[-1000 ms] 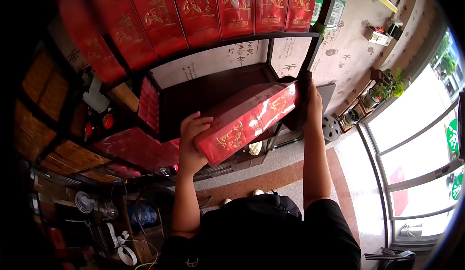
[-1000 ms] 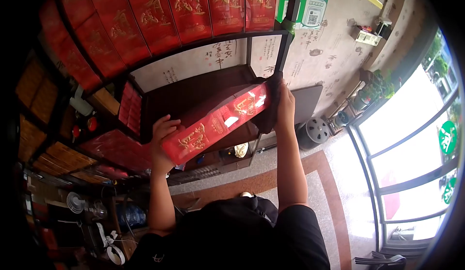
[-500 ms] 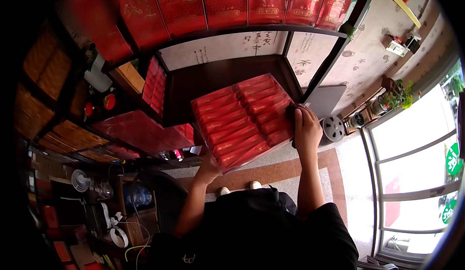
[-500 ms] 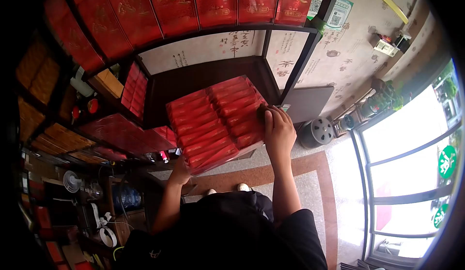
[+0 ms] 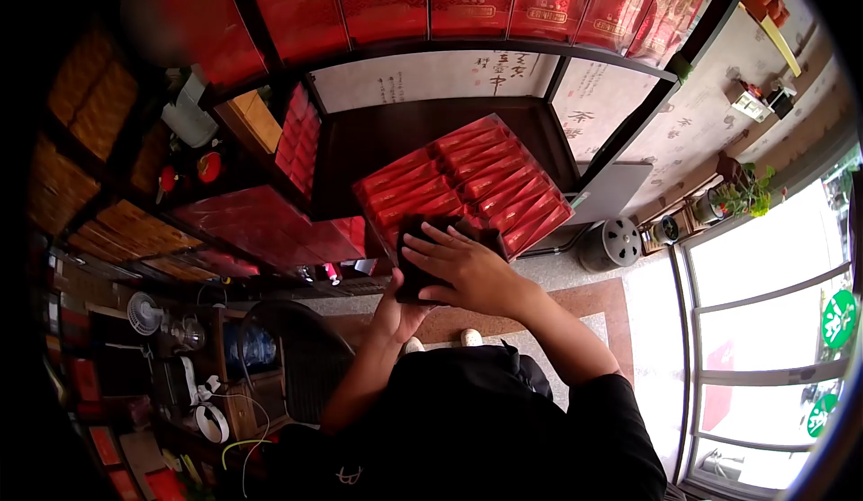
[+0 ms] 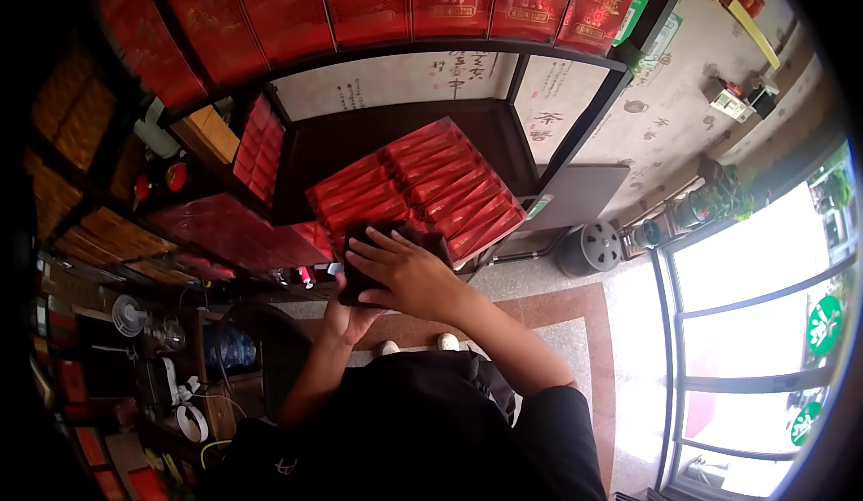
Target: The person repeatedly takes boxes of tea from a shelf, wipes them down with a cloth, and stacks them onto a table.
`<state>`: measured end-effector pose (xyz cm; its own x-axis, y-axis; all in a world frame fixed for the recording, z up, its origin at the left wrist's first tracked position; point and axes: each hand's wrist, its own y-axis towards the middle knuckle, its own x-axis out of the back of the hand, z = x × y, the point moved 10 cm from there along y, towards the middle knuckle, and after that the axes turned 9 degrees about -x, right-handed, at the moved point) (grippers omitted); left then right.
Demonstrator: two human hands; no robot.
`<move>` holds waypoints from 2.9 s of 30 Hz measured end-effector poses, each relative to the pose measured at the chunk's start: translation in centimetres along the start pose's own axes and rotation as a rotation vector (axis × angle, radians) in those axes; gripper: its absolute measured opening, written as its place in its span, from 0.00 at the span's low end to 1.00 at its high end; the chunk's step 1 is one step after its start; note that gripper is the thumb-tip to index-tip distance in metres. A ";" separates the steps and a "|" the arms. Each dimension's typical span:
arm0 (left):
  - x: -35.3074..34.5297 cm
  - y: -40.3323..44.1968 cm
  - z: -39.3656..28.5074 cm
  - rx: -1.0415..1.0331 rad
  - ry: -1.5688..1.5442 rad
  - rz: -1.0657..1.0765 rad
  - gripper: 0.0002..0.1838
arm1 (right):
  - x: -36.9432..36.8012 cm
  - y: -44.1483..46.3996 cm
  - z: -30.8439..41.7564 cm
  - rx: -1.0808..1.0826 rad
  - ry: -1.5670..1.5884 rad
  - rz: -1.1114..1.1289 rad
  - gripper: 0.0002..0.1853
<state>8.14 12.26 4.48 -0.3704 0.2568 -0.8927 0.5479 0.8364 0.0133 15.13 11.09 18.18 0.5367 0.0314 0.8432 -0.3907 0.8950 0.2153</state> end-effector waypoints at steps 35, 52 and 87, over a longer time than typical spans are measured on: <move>0.1 1.7 0.1 -0.028 0.169 -0.242 0.21 | -1.6 13.4 -6.6 -0.287 -0.447 -0.279 0.26; -1.3 1.3 -2.0 -0.160 -0.251 -0.207 0.40 | -7.1 8.4 3.6 -0.013 -0.709 0.199 0.15; 0.6 1.0 -0.5 -0.134 0.136 -0.271 0.32 | 5.1 8.0 -14.4 -0.556 -0.621 -0.462 0.24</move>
<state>8.09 13.45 4.16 -0.5909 0.0709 -0.8037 0.3156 0.9371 -0.1493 25.47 24.82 17.14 -0.0068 -0.4774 0.8786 0.2578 0.8481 0.4628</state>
